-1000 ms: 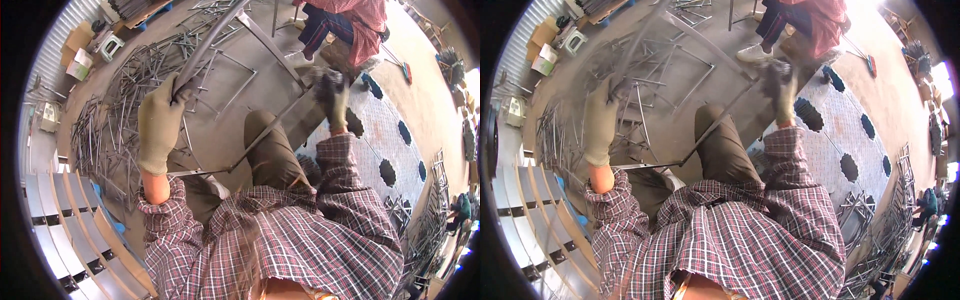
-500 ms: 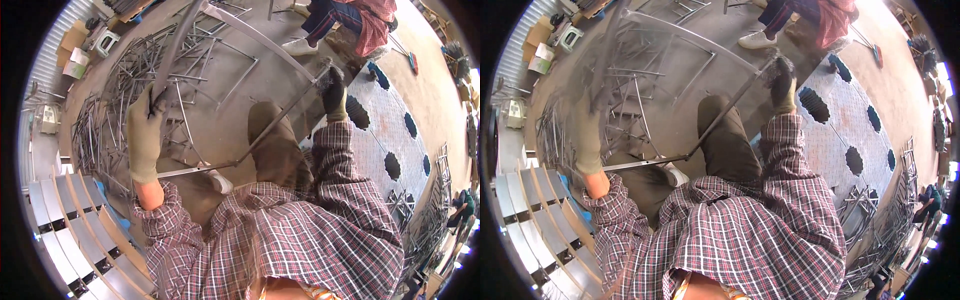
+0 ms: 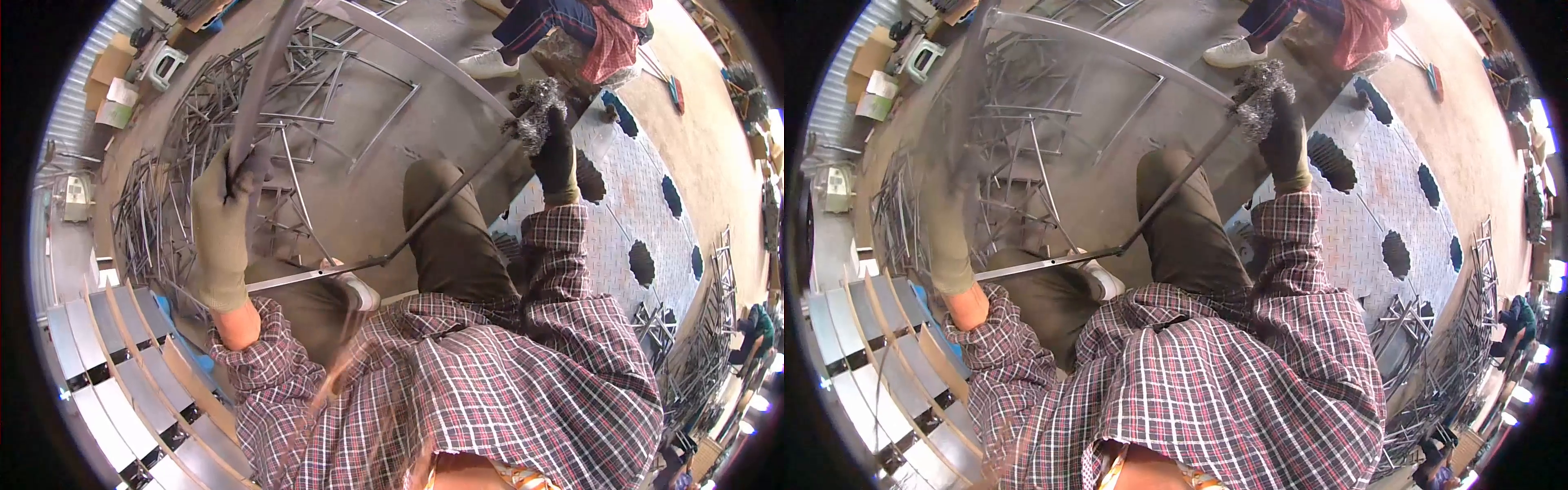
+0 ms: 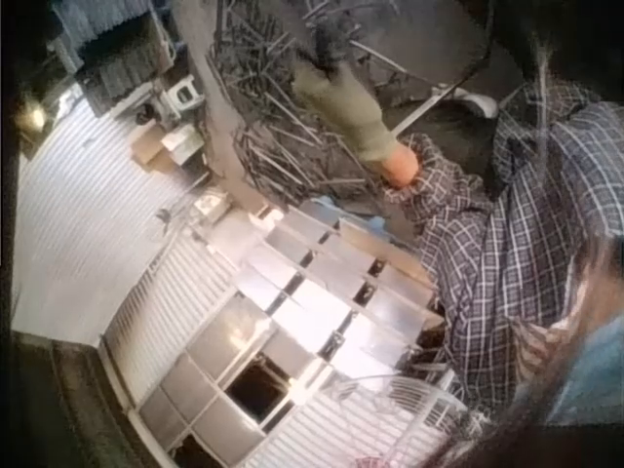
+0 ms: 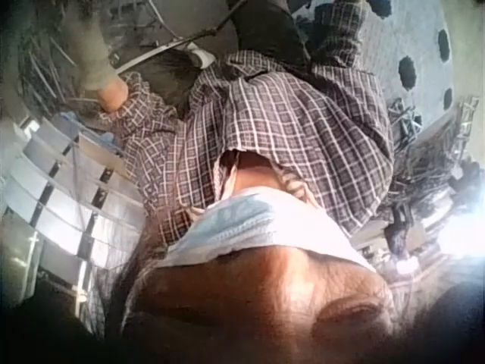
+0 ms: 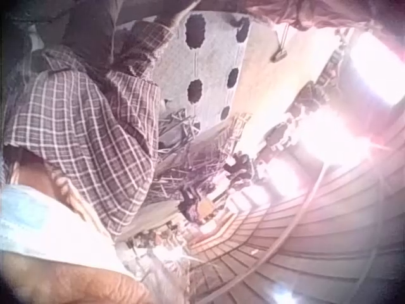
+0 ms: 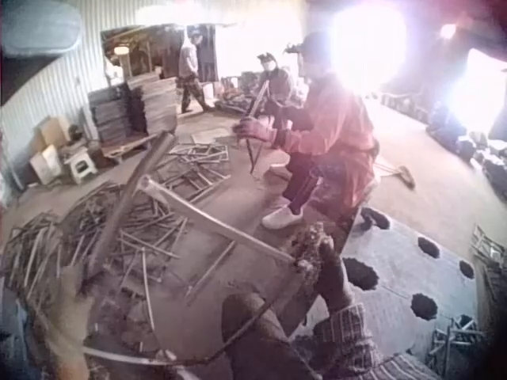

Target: Polishing and cleaning metal frames using a cloth and steel wool.

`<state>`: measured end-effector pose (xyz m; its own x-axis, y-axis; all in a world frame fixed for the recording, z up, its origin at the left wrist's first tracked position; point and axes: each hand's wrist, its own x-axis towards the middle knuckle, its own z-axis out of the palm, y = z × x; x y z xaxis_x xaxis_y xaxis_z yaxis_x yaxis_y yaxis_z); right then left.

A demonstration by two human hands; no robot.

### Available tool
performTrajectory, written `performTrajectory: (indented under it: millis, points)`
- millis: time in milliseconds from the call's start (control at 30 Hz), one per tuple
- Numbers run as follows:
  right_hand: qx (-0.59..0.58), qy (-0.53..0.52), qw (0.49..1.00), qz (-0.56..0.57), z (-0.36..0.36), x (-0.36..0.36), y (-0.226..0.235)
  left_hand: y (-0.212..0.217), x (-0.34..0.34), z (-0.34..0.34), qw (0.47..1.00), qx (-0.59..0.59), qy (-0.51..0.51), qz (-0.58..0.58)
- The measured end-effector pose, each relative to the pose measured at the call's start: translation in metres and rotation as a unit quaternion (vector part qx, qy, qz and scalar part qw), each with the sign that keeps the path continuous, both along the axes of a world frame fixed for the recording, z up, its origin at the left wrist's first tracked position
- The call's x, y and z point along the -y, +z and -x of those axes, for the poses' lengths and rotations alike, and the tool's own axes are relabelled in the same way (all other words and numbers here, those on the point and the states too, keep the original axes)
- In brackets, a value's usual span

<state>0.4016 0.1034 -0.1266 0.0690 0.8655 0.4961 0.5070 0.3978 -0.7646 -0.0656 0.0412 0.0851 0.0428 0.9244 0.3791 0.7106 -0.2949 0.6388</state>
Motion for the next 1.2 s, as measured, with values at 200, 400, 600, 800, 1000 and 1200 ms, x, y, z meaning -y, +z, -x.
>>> performTrajectory:
  millis: [200,400,600,800,1000,1200]
  points:
    - [-0.635,0.305,0.690,0.165,0.019,0.019,0.031,0.010,0.011,0.000,0.998,0.002,-0.002,0.059]
    - [-0.307,-0.036,0.950,0.054,0.051,-0.010,0.050,0.026,0.011,-0.029,0.999,-0.033,0.003,-0.017]
    - [-0.239,-0.088,0.967,0.000,0.060,-0.022,0.051,0.035,0.034,-0.050,0.988,-0.144,-0.022,-0.048]
    - [-0.631,0.131,0.761,0.074,0.055,-0.007,0.030,0.030,0.009,-0.034,0.996,-0.067,-0.016,-0.051]
    - [-0.467,0.073,0.876,0.094,0.063,-0.033,0.010,0.029,0.008,-0.040,0.990,-0.132,0.008,-0.046]
    - [-0.215,-0.124,0.969,0.012,0.076,-0.036,0.040,0.037,0.027,-0.053,0.998,-0.056,-0.008,0.016]
